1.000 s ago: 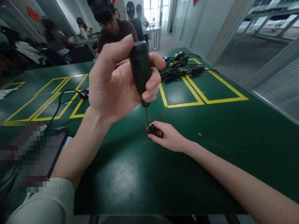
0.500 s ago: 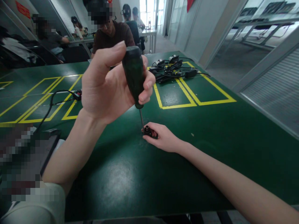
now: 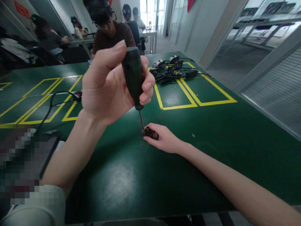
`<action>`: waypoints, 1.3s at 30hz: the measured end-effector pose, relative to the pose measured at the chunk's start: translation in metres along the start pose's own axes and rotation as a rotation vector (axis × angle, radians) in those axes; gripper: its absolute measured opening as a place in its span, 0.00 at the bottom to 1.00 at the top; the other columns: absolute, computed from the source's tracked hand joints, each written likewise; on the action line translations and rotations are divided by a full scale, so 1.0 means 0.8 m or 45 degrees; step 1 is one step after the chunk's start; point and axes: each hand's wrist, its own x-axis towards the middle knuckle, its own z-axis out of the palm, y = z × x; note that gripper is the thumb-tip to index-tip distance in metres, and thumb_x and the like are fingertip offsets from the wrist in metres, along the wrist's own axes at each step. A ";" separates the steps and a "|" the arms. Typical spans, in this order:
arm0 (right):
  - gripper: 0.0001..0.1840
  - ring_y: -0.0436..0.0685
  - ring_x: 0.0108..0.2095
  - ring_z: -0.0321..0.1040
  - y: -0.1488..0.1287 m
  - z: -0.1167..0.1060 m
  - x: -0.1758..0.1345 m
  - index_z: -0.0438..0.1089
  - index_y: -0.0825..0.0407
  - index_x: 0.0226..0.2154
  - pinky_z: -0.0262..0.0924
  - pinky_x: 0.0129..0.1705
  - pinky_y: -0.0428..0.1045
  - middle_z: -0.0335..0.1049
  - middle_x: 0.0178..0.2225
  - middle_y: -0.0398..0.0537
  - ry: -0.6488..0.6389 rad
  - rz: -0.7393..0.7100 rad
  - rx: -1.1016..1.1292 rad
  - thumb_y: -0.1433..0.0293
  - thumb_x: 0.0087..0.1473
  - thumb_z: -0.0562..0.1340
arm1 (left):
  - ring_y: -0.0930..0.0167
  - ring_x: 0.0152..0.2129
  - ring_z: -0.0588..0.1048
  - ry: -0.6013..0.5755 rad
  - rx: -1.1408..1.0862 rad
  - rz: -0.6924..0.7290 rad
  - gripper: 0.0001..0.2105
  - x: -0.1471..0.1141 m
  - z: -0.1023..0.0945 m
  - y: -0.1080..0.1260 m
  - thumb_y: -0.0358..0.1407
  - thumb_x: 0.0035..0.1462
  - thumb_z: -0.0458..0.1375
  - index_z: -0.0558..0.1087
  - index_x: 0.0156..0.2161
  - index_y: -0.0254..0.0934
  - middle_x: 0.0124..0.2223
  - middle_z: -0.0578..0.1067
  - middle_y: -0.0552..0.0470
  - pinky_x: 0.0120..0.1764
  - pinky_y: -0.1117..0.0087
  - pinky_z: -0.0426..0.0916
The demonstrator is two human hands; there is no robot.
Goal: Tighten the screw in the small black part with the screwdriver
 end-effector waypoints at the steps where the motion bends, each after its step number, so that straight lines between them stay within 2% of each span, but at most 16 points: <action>1: 0.08 0.52 0.28 0.65 0.000 0.000 0.000 0.72 0.52 0.42 0.63 0.32 0.48 0.75 0.35 0.48 0.001 0.005 -0.003 0.65 0.63 0.63 | 0.76 0.22 0.71 0.009 0.014 0.000 0.26 0.000 0.000 -0.001 0.54 0.71 0.50 0.70 0.31 0.35 0.28 0.71 0.51 0.28 0.75 0.65; 5: 0.08 0.52 0.28 0.65 -0.001 -0.001 0.000 0.73 0.51 0.42 0.63 0.31 0.48 0.75 0.35 0.47 -0.005 0.007 0.004 0.65 0.62 0.63 | 0.78 0.19 0.67 0.074 0.061 -0.030 0.30 0.001 0.000 -0.004 0.59 0.70 0.47 0.74 0.33 0.34 0.26 0.68 0.52 0.25 0.75 0.62; 9: 0.08 0.52 0.28 0.65 -0.001 -0.001 -0.001 0.72 0.51 0.42 0.63 0.31 0.48 0.75 0.35 0.48 0.006 0.003 0.014 0.65 0.63 0.63 | 0.77 0.21 0.66 0.025 0.022 0.012 0.33 0.001 -0.002 -0.005 0.62 0.67 0.49 0.78 0.34 0.31 0.27 0.66 0.51 0.25 0.74 0.64; 14: 0.10 0.53 0.28 0.65 0.001 -0.001 -0.001 0.73 0.52 0.42 0.62 0.31 0.48 0.75 0.35 0.49 -0.006 0.004 0.013 0.64 0.63 0.62 | 0.75 0.23 0.70 -0.011 -0.001 -0.086 0.27 0.000 -0.002 0.000 0.47 0.74 0.42 0.75 0.33 0.32 0.28 0.70 0.50 0.30 0.74 0.68; 18: 0.11 0.53 0.28 0.65 0.002 0.000 -0.001 0.72 0.53 0.43 0.63 0.32 0.49 0.76 0.36 0.50 -0.009 0.017 0.009 0.63 0.63 0.62 | 0.77 0.23 0.71 -0.014 -0.033 -0.015 0.21 -0.001 -0.001 -0.002 0.50 0.70 0.53 0.72 0.32 0.34 0.28 0.71 0.52 0.29 0.76 0.67; 26: 0.10 0.53 0.29 0.66 0.000 -0.001 -0.001 0.72 0.52 0.43 0.63 0.32 0.48 0.75 0.36 0.49 -0.011 0.015 0.028 0.64 0.63 0.62 | 0.77 0.23 0.73 -0.037 -0.079 0.054 0.15 0.000 -0.002 -0.009 0.40 0.69 0.56 0.73 0.30 0.36 0.28 0.72 0.54 0.27 0.77 0.67; 29: 0.10 0.53 0.28 0.65 0.001 0.000 -0.001 0.72 0.53 0.43 0.62 0.32 0.48 0.75 0.36 0.49 -0.001 0.015 0.020 0.64 0.63 0.62 | 0.78 0.20 0.71 -0.039 -0.046 0.029 0.17 -0.001 -0.002 -0.005 0.42 0.71 0.54 0.74 0.31 0.35 0.27 0.70 0.54 0.25 0.78 0.64; 32: 0.10 0.53 0.28 0.65 0.002 0.001 -0.001 0.73 0.53 0.43 0.62 0.31 0.48 0.74 0.35 0.48 0.003 0.011 0.024 0.64 0.63 0.62 | 0.78 0.22 0.69 -0.043 0.007 -0.065 0.24 -0.002 -0.002 -0.001 0.51 0.71 0.50 0.76 0.34 0.33 0.27 0.68 0.53 0.27 0.76 0.64; 35: 0.10 0.53 0.28 0.64 0.003 0.001 -0.001 0.72 0.53 0.42 0.62 0.31 0.48 0.74 0.35 0.49 0.002 0.003 0.025 0.64 0.63 0.62 | 0.77 0.23 0.67 -0.039 -0.009 -0.036 0.31 -0.002 -0.003 -0.001 0.59 0.68 0.49 0.77 0.33 0.32 0.27 0.68 0.52 0.27 0.76 0.65; 39: 0.09 0.52 0.28 0.64 0.002 0.000 -0.001 0.72 0.52 0.42 0.62 0.32 0.48 0.74 0.35 0.48 0.010 -0.010 0.023 0.64 0.63 0.63 | 0.76 0.25 0.73 -0.065 -0.047 -0.042 0.27 -0.002 -0.003 -0.003 0.54 0.70 0.51 0.75 0.33 0.31 0.29 0.71 0.51 0.31 0.75 0.69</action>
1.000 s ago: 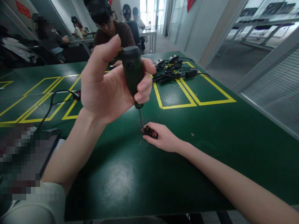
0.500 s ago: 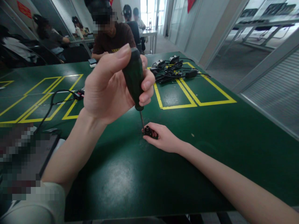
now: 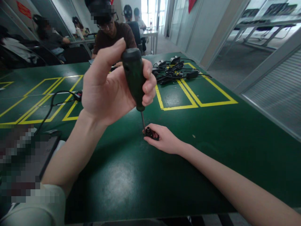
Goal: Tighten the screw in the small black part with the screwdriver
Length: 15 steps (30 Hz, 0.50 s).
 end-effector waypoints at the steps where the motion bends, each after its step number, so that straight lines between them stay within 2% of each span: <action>1: 0.09 0.52 0.28 0.65 0.000 0.000 0.000 0.72 0.52 0.42 0.62 0.32 0.48 0.74 0.35 0.48 0.001 -0.001 -0.001 0.64 0.63 0.63 | 0.75 0.27 0.75 -0.011 -0.003 -0.009 0.25 0.000 0.000 0.000 0.52 0.70 0.52 0.74 0.34 0.31 0.30 0.73 0.50 0.33 0.74 0.70; 4: 0.09 0.53 0.29 0.65 0.000 0.000 0.000 0.72 0.52 0.42 0.62 0.32 0.48 0.75 0.35 0.48 -0.001 0.009 -0.008 0.64 0.63 0.63 | 0.75 0.26 0.76 -0.020 -0.008 0.004 0.19 -0.001 0.001 -0.001 0.47 0.68 0.57 0.73 0.35 0.31 0.31 0.75 0.51 0.32 0.74 0.70; 8: 0.10 0.53 0.29 0.66 0.000 0.001 -0.001 0.72 0.53 0.43 0.63 0.32 0.48 0.76 0.36 0.49 -0.008 0.028 -0.013 0.64 0.63 0.63 | 0.78 0.22 0.71 0.014 0.012 0.037 0.16 -0.001 0.003 0.000 0.40 0.71 0.53 0.72 0.32 0.34 0.28 0.72 0.54 0.27 0.77 0.65; 11: 0.10 0.53 0.28 0.66 0.001 0.001 -0.001 0.72 0.53 0.43 0.63 0.32 0.48 0.76 0.36 0.50 -0.016 0.035 -0.009 0.64 0.63 0.62 | 0.78 0.20 0.69 0.060 0.063 0.025 0.19 -0.001 0.004 0.001 0.45 0.71 0.53 0.72 0.31 0.35 0.27 0.69 0.54 0.26 0.76 0.63; 15: 0.10 0.53 0.28 0.65 0.001 0.001 0.000 0.72 0.53 0.43 0.63 0.32 0.48 0.76 0.36 0.50 -0.017 0.021 -0.008 0.64 0.63 0.63 | 0.75 0.23 0.69 0.047 0.057 0.018 0.30 -0.001 0.002 0.003 0.56 0.71 0.47 0.78 0.36 0.32 0.27 0.68 0.52 0.30 0.73 0.67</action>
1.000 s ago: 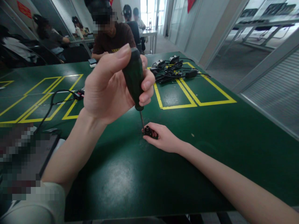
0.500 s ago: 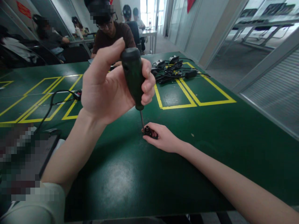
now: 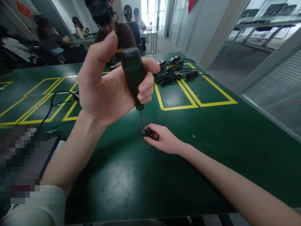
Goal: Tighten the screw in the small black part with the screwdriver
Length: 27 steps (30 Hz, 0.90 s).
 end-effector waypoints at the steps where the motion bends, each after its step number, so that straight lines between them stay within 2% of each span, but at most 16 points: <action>1: 0.10 0.53 0.28 0.65 0.000 0.000 0.000 0.72 0.53 0.43 0.62 0.31 0.48 0.76 0.36 0.50 0.001 -0.003 -0.001 0.64 0.63 0.63 | 0.75 0.24 0.69 -0.017 -0.025 0.003 0.31 0.000 -0.001 0.000 0.56 0.71 0.46 0.78 0.36 0.31 0.28 0.69 0.51 0.30 0.73 0.67; 3: 0.09 0.52 0.28 0.65 -0.001 -0.001 0.001 0.72 0.52 0.43 0.62 0.31 0.48 0.75 0.36 0.49 0.003 -0.008 -0.001 0.64 0.63 0.63 | 0.75 0.26 0.69 -0.040 -0.066 0.001 0.29 0.000 -0.001 -0.001 0.54 0.71 0.47 0.77 0.35 0.30 0.29 0.69 0.51 0.32 0.73 0.67; 7: 0.08 0.52 0.28 0.65 -0.002 -0.001 0.001 0.72 0.52 0.42 0.62 0.32 0.48 0.75 0.35 0.48 0.016 -0.019 -0.003 0.65 0.63 0.63 | 0.75 0.30 0.73 -0.018 -0.053 -0.024 0.20 -0.001 0.000 -0.001 0.45 0.71 0.52 0.74 0.35 0.31 0.31 0.74 0.51 0.36 0.73 0.69; 10: 0.09 0.52 0.28 0.65 -0.002 -0.001 0.000 0.72 0.52 0.42 0.62 0.32 0.48 0.75 0.35 0.48 0.025 -0.018 -0.003 0.65 0.63 0.63 | 0.76 0.26 0.75 0.007 0.000 -0.028 0.16 0.000 0.002 -0.001 0.40 0.71 0.52 0.73 0.33 0.35 0.31 0.75 0.53 0.33 0.74 0.68; 13: 0.10 0.52 0.28 0.65 -0.001 0.000 -0.001 0.72 0.52 0.43 0.63 0.32 0.48 0.75 0.35 0.48 0.018 -0.012 -0.005 0.64 0.63 0.63 | 0.77 0.21 0.72 0.060 0.083 -0.005 0.19 0.000 0.003 -0.001 0.46 0.72 0.50 0.74 0.35 0.36 0.28 0.71 0.54 0.28 0.74 0.65; 17: 0.10 0.52 0.28 0.65 0.000 0.000 -0.001 0.72 0.53 0.43 0.63 0.32 0.48 0.75 0.35 0.49 0.020 -0.007 -0.005 0.64 0.63 0.62 | 0.76 0.22 0.70 0.037 0.083 -0.011 0.30 -0.001 0.004 0.002 0.56 0.72 0.45 0.78 0.38 0.32 0.28 0.69 0.51 0.28 0.74 0.67; 19: 0.10 0.52 0.28 0.65 -0.001 0.000 0.000 0.72 0.53 0.43 0.63 0.31 0.48 0.75 0.35 0.49 0.017 -0.012 -0.004 0.64 0.63 0.62 | 0.76 0.24 0.69 0.008 0.036 -0.027 0.30 -0.001 0.004 0.002 0.54 0.73 0.44 0.78 0.37 0.30 0.28 0.69 0.51 0.29 0.74 0.67; 22: 0.10 0.52 0.28 0.65 -0.002 -0.001 0.000 0.73 0.53 0.44 0.63 0.31 0.48 0.75 0.36 0.49 0.014 -0.015 -0.002 0.64 0.63 0.62 | 0.76 0.26 0.71 0.006 -0.005 -0.043 0.25 0.000 0.005 0.000 0.46 0.74 0.46 0.75 0.34 0.32 0.30 0.71 0.51 0.32 0.74 0.68; 27: 0.09 0.53 0.28 0.67 -0.004 -0.003 -0.001 0.72 0.51 0.43 0.64 0.32 0.49 0.76 0.36 0.49 -0.001 0.008 -0.011 0.64 0.63 0.62 | 0.76 0.24 0.71 0.038 -0.082 0.087 0.18 0.002 0.006 -0.009 0.41 0.72 0.50 0.73 0.32 0.36 0.29 0.72 0.53 0.30 0.75 0.66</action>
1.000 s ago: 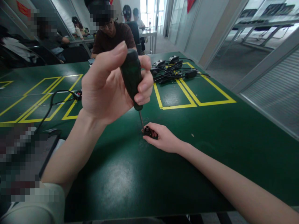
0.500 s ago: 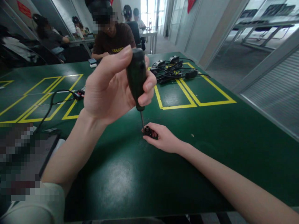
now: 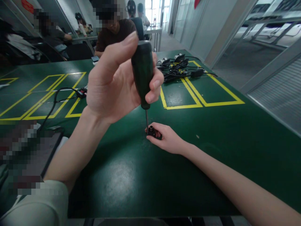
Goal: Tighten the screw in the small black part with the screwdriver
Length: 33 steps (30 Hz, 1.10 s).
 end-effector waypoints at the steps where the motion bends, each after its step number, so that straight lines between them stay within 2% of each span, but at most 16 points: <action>1: 0.09 0.53 0.29 0.67 0.000 0.000 0.000 0.72 0.51 0.42 0.64 0.32 0.49 0.77 0.36 0.49 0.000 0.001 0.001 0.64 0.63 0.62 | 0.77 0.23 0.70 0.000 0.004 0.013 0.18 0.000 0.000 -0.001 0.41 0.72 0.50 0.74 0.32 0.36 0.28 0.71 0.53 0.28 0.75 0.65; 5: 0.09 0.54 0.29 0.68 0.001 0.001 -0.001 0.72 0.51 0.43 0.65 0.33 0.50 0.77 0.37 0.50 0.006 -0.009 0.000 0.64 0.63 0.62 | 0.77 0.23 0.69 0.016 0.094 -0.016 0.28 -0.001 0.001 0.002 0.53 0.73 0.46 0.76 0.35 0.32 0.29 0.69 0.51 0.28 0.75 0.64; 7: 0.10 0.54 0.28 0.67 0.002 0.002 -0.001 0.72 0.52 0.43 0.64 0.32 0.50 0.77 0.36 0.50 0.009 -0.010 -0.002 0.64 0.63 0.62 | 0.76 0.24 0.69 -0.001 0.121 -0.032 0.31 0.000 0.001 0.004 0.55 0.73 0.44 0.77 0.36 0.32 0.28 0.70 0.51 0.29 0.75 0.65; 13: 0.10 0.54 0.28 0.67 0.002 0.003 -0.001 0.72 0.52 0.43 0.64 0.32 0.49 0.77 0.36 0.50 0.008 0.002 -0.005 0.63 0.63 0.62 | 0.76 0.26 0.72 -0.040 -0.050 -0.070 0.19 -0.001 0.002 0.003 0.42 0.72 0.50 0.72 0.33 0.31 0.30 0.72 0.52 0.34 0.75 0.68; 17: 0.11 0.53 0.28 0.66 0.001 0.002 0.000 0.72 0.52 0.44 0.64 0.32 0.49 0.77 0.36 0.50 0.014 0.009 -0.008 0.63 0.63 0.62 | 0.78 0.22 0.70 -0.023 0.012 -0.025 0.14 -0.002 0.003 0.001 0.38 0.72 0.52 0.71 0.34 0.35 0.27 0.71 0.55 0.28 0.77 0.62; 20: 0.10 0.53 0.28 0.66 0.001 0.002 0.000 0.72 0.51 0.43 0.64 0.32 0.49 0.77 0.36 0.49 0.009 0.009 -0.010 0.63 0.63 0.63 | 0.79 0.19 0.65 0.039 0.094 -0.016 0.18 -0.002 0.003 0.002 0.45 0.72 0.52 0.74 0.35 0.34 0.25 0.66 0.55 0.26 0.75 0.59; 24: 0.09 0.53 0.28 0.66 0.002 0.002 0.000 0.72 0.51 0.43 0.64 0.32 0.49 0.76 0.36 0.49 0.017 -0.003 -0.012 0.63 0.63 0.62 | 0.75 0.23 0.69 0.010 0.148 -0.062 0.29 -0.001 0.001 0.005 0.56 0.70 0.49 0.77 0.35 0.31 0.27 0.67 0.52 0.31 0.72 0.63; 30: 0.09 0.54 0.29 0.68 0.000 0.001 0.000 0.72 0.51 0.43 0.65 0.33 0.49 0.77 0.37 0.49 0.004 0.003 -0.018 0.64 0.63 0.63 | 0.76 0.23 0.69 0.031 0.067 -0.050 0.17 0.001 0.001 0.002 0.43 0.70 0.52 0.72 0.32 0.36 0.28 0.70 0.53 0.29 0.74 0.64; 33: 0.09 0.54 0.29 0.68 0.000 0.001 0.000 0.72 0.51 0.42 0.65 0.33 0.49 0.77 0.37 0.49 0.005 0.008 -0.015 0.64 0.63 0.63 | 0.78 0.19 0.66 0.013 0.080 -0.076 0.16 -0.001 0.003 0.005 0.42 0.70 0.52 0.71 0.33 0.36 0.26 0.66 0.55 0.26 0.76 0.61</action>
